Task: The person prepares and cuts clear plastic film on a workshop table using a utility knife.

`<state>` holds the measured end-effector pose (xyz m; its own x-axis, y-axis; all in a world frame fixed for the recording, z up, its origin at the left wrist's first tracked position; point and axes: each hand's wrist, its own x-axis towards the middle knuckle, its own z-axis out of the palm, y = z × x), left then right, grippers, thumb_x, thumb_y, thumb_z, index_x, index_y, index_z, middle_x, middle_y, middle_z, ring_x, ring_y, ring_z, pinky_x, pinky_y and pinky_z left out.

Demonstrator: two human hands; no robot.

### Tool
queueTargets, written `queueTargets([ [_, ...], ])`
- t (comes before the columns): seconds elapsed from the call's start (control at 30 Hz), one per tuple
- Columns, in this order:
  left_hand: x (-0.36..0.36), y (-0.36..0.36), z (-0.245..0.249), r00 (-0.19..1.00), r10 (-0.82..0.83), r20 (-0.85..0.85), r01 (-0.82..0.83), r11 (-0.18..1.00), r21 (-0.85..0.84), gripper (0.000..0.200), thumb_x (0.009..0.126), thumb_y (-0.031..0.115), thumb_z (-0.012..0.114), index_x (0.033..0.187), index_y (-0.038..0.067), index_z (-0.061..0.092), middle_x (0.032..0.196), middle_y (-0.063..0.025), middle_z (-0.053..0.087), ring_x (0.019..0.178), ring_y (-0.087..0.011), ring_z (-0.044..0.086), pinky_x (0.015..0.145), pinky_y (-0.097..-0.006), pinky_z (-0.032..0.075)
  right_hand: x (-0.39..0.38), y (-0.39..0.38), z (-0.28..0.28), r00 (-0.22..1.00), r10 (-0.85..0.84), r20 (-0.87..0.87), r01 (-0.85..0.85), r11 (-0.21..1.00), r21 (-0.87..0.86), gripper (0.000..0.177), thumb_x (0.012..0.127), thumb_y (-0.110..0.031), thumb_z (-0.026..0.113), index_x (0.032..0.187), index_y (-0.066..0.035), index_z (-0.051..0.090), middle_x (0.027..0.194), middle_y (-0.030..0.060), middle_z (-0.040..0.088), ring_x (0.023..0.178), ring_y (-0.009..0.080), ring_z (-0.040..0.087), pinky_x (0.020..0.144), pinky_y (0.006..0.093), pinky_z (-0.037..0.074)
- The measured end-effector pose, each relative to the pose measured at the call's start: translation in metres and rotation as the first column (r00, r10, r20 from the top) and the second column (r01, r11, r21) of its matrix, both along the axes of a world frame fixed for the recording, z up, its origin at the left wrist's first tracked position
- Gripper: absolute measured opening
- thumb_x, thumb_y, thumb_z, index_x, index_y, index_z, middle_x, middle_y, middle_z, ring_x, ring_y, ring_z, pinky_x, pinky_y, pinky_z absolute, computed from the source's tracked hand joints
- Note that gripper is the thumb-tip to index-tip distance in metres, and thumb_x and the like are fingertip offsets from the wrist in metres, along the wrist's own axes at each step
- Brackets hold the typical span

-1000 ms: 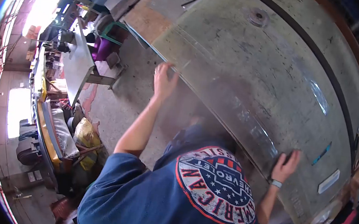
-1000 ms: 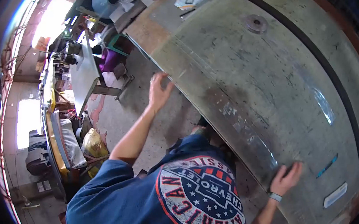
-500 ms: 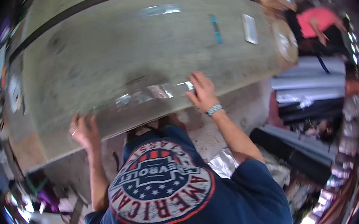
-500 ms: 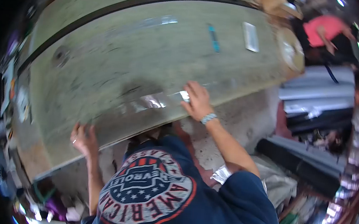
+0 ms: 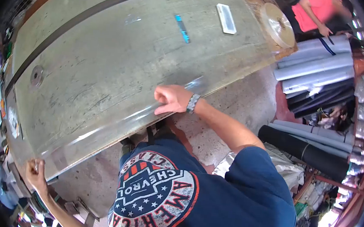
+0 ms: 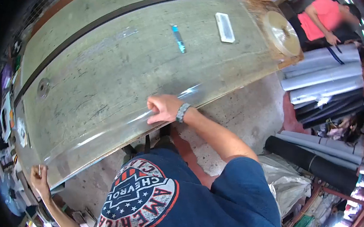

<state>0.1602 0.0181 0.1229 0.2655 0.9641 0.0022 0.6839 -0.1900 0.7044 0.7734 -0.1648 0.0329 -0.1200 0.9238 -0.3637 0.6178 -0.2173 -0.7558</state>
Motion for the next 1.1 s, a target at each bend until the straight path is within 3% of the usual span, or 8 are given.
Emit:
queueTargets([
  [0.03,-0.007,0.000,0.010,0.981,0.031,-0.193,-0.030,1.000,0.009,0.021,0.093,0.006,0.078,0.089,0.005,0.057,0.093,-0.0030,0.059,0.090,-0.0115,0.056,0.089,-0.0296,0.048,0.002,0.004,-0.008,0.998,0.005,-0.061,0.000,0.997,0.077,0.060,0.073,-0.053,0.090,0.099,-0.007,0.062,0.074,0.0099,0.066,0.068,0.0291,0.064,0.062,0.0412,0.049],
  [0.13,-0.022,0.007,-0.019,0.995,0.016,-0.094,-0.024,0.996,-0.089,0.023,0.089,0.010,0.083,0.095,0.002,0.062,0.092,0.0002,0.055,0.088,-0.0120,0.055,0.082,-0.0308,0.050,0.000,0.023,0.017,0.992,0.121,0.033,-0.123,0.990,0.071,0.055,0.071,-0.048,0.094,0.085,-0.007,0.061,0.070,0.0039,0.057,0.065,0.0147,0.055,0.058,0.0365,0.045],
  [0.2,0.001,0.009,0.000,0.869,-0.047,-0.493,-0.017,0.992,-0.123,0.039,0.086,0.030,0.087,0.091,0.000,0.062,0.082,-0.0034,0.055,0.083,-0.0117,0.054,0.073,-0.0331,0.047,-0.022,0.034,0.034,0.994,0.096,-0.047,-0.098,0.994,-0.047,0.039,0.082,-0.038,0.088,0.086,-0.009,0.062,0.072,-0.0023,0.057,0.068,0.0114,0.051,0.058,0.0334,0.045],
  [0.23,-0.007,0.011,-0.015,0.923,-0.001,-0.386,-0.032,0.996,-0.079,0.047,0.084,0.038,0.086,0.088,0.000,0.059,0.078,-0.0071,0.050,0.080,-0.0144,0.051,0.071,-0.0377,0.045,-0.019,0.039,0.010,0.931,0.122,-0.344,-0.164,0.982,-0.096,0.029,0.091,-0.030,0.081,0.087,-0.009,0.063,0.074,-0.0047,0.055,0.070,0.0075,0.050,0.058,0.0315,0.044],
  [0.6,-0.094,0.046,-0.008,0.972,-0.144,-0.186,0.066,0.925,-0.374,0.023,0.086,0.025,0.083,0.095,0.005,0.076,0.094,-0.0089,0.076,0.090,-0.0201,0.070,0.081,-0.0396,0.055,-0.090,0.080,0.020,0.950,0.104,-0.293,-0.218,0.895,-0.389,0.021,0.102,-0.025,0.069,0.095,-0.006,0.066,0.078,0.0008,0.069,0.067,0.0082,0.064,0.058,0.0253,0.051],
  [0.77,-0.109,0.043,-0.093,0.956,0.269,0.118,-0.168,0.831,-0.530,0.023,0.095,0.021,0.078,0.103,0.001,0.071,0.093,-0.0064,0.074,0.088,-0.0121,0.070,0.077,-0.0266,0.055,-0.091,0.106,-0.046,0.931,0.203,-0.303,-0.294,0.910,-0.293,0.022,0.100,-0.028,0.074,0.097,-0.007,0.067,0.076,0.0002,0.067,0.062,0.0089,0.061,0.053,0.0269,0.049],
  [0.87,-0.082,0.029,-0.125,0.546,0.567,0.617,-0.140,0.787,-0.601,0.031,0.101,0.010,0.064,0.125,-0.007,0.056,0.124,-0.0277,0.068,0.116,-0.0402,0.070,0.100,-0.0455,0.059,-0.060,0.088,-0.041,0.989,0.102,-0.106,-0.133,0.926,-0.354,0.044,0.085,-0.042,0.086,0.105,-0.005,0.072,0.081,0.0047,0.071,0.074,0.0158,0.065,0.063,0.0350,0.051],
  [1.1,-0.133,0.007,-0.164,0.102,0.738,0.667,-0.266,0.667,-0.696,0.029,0.105,0.020,0.061,0.119,-0.005,0.059,0.141,-0.0255,0.062,0.133,-0.0405,0.060,0.116,-0.0529,0.049,0.126,-0.027,-0.030,0.975,0.127,0.185,-0.078,0.966,-0.248,0.039,0.087,-0.038,0.087,0.081,-0.004,0.069,0.070,0.0005,0.065,0.067,0.0128,0.056,0.062,0.0338,0.046],
])
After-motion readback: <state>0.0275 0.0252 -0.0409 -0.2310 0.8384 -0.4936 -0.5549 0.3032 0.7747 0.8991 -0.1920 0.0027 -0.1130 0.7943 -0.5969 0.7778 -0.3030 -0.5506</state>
